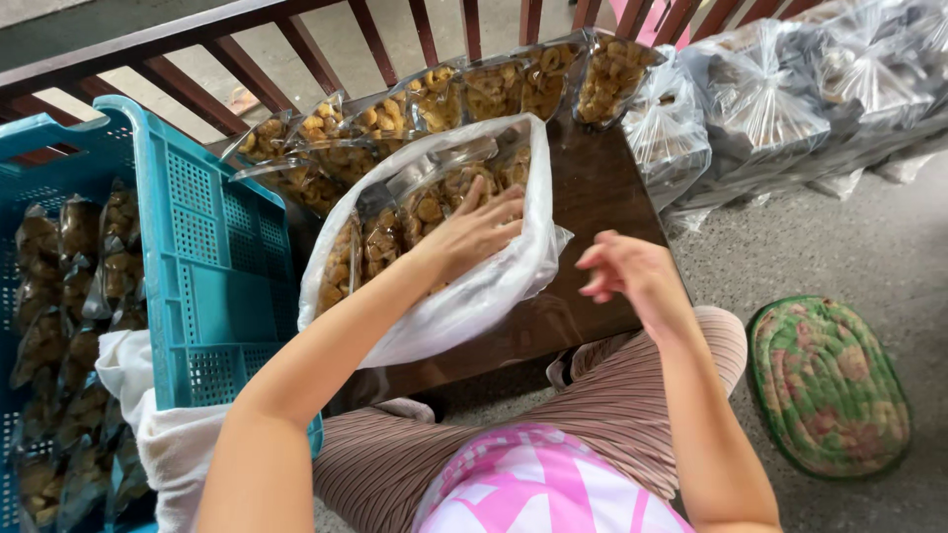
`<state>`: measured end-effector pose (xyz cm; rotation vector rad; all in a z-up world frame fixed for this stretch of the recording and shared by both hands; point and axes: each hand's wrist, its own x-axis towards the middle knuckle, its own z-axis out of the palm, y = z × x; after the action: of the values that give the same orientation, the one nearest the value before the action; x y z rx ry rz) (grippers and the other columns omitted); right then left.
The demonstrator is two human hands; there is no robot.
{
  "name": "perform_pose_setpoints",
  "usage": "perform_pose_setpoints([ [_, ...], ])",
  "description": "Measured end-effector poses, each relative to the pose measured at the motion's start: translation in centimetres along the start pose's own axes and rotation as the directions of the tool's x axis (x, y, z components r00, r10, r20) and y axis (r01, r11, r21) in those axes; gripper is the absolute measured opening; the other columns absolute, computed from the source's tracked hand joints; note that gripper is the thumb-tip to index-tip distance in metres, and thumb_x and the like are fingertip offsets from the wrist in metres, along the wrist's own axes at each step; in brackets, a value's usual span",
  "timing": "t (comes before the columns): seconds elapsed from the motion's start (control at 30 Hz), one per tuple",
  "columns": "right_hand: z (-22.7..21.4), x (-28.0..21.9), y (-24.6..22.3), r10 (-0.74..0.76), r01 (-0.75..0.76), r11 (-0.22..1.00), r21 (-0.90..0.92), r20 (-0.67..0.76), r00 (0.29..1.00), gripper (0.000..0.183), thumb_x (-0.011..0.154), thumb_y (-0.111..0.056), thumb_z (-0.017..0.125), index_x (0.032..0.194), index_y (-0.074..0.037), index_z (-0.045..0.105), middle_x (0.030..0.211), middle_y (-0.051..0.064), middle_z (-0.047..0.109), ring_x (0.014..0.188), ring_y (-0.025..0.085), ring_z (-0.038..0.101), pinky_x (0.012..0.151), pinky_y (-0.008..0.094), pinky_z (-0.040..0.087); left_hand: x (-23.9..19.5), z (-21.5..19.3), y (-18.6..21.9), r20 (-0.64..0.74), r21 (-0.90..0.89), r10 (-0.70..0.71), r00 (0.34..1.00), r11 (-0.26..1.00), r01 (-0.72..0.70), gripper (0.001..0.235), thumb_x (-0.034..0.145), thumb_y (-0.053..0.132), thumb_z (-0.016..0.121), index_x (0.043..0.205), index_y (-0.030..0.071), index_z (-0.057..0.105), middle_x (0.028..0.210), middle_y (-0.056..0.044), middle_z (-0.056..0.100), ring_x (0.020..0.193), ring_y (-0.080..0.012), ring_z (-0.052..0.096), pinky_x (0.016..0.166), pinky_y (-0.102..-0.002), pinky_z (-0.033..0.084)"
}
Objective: The person sits on the floor and packs small transparent bags of snacks into a larger white plastic bag. They arrange the small bags neatly inside the larger bag and then tie the top of the larger bag to secure the contents.
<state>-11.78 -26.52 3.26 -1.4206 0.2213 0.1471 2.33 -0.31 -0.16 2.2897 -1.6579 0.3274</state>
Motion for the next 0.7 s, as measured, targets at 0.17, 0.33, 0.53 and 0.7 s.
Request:
perform_pose_setpoints([
  [0.17, 0.6, -0.5, -0.1, 0.024, -0.035, 0.997, -0.069, -0.152, 0.988, 0.046, 0.101, -0.048, 0.056, 0.098, -0.003, 0.063, 0.076, 0.009, 0.064, 0.061, 0.015, 0.066, 0.051, 0.031, 0.06, -4.3, -8.3, 1.7, -0.103, 0.016, -0.445, 0.889, 0.893, 0.449, 0.028, 0.106, 0.029, 0.065, 0.13, 0.016, 0.067, 0.143, -0.006, 0.064, 0.139, -0.0255, 0.054, 0.12, -0.053, 0.04],
  [0.33, 6.8, 2.3, 1.3, -0.079, 0.072, 0.962, -0.262, -0.015, 0.997, 0.044, 0.091, -0.029, 0.071, 0.113, -0.017, 0.035, 0.094, 0.008, 0.063, 0.071, 0.014, 0.068, 0.058, 0.03, 0.06, -15.0, -11.4, 7.6, -0.325, 0.059, -0.931, 0.166, 0.156, 0.986, 0.069, 0.093, 0.05, 0.065, 0.144, 0.006, 0.052, 0.128, -0.026, 0.06, 0.11, -0.0457, 0.055, 0.081, -0.055, 0.048],
  [0.53, 3.9, 1.5, 1.1, -0.008, 0.007, 1.0, 0.007, 0.09, 0.996, 0.024, 0.08, 0.0, 0.066, 0.101, -0.008, 0.057, 0.087, 0.001, 0.056, 0.074, 0.008, 0.053, 0.061, 0.022, 0.042, -19.4, -8.7, 9.0, 0.016, -0.504, -0.997, -0.069, -0.068, 0.861, 0.045, 0.103, 0.041, 0.056, 0.121, 0.001, 0.062, 0.097, -0.023, 0.07, 0.081, -0.0355, 0.071, 0.071, -0.045, 0.057],
  [0.7, 0.1, -1.5, -3.7, -0.089, 0.093, 0.876, -0.473, 0.032, 0.996, 0.019, 0.088, -0.008, 0.07, 0.107, -0.008, 0.07, 0.091, -0.001, 0.063, 0.082, 0.011, 0.056, 0.075, 0.025, 0.043, -16.9, -8.1, 11.2, 0.001, -0.716, -1.0, -0.019, -0.015, 0.698, 0.026, 0.101, 0.026, 0.058, 0.1, 0.0, 0.06, 0.066, -0.013, 0.07, 0.054, -0.0201, 0.07, 0.052, -0.035, 0.053],
])
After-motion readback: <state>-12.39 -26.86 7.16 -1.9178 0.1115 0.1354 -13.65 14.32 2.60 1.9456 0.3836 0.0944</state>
